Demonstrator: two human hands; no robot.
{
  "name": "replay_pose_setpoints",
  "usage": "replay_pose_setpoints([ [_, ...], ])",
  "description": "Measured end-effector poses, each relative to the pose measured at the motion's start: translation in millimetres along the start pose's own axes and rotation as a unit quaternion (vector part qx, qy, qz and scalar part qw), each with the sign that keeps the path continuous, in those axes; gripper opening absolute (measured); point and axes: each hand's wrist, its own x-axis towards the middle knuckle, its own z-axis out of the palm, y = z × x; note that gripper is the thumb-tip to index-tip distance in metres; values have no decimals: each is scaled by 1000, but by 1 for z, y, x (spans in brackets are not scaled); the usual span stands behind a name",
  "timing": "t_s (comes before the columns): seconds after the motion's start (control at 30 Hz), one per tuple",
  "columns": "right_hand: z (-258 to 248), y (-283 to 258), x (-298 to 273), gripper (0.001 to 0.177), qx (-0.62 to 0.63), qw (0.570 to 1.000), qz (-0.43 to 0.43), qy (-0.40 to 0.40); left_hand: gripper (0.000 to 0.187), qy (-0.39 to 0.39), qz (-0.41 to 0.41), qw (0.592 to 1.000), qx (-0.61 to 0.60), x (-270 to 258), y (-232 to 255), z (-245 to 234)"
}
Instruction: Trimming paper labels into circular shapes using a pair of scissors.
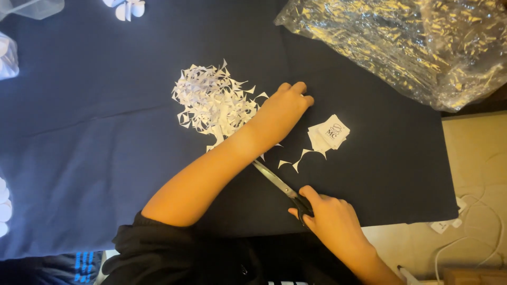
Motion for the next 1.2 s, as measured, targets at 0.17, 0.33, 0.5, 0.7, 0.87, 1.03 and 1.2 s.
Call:
replay_pose_setpoints([
  [0.17,-2,2,0,44,4,1000,-19,-5,39,-24,9,999,47,4,2,-5],
  [0.33,-1,4,-1,43,15,999,-37,2,45,23,-18,998,59,10,25,-21],
  [0.5,7,8,-1,44,12,997,-68,44,49,-26,38,998,-53,32,53,9],
  [0.7,7,7,-4,41,21,996,-65,55,34,-101,-63,986,-114,47,52,0],
  [0.87,5,7,-3,42,13,997,-64,50,16,-10,-55,985,-161,29,46,0],
  [1.03,4,6,-3,43,0,997,-57,43,16,31,-68,972,-224,19,42,3],
  [1.2,-4,0,-4,40,-2,1000,-21,22,27,30,-71,972,-222,13,44,-1],
])
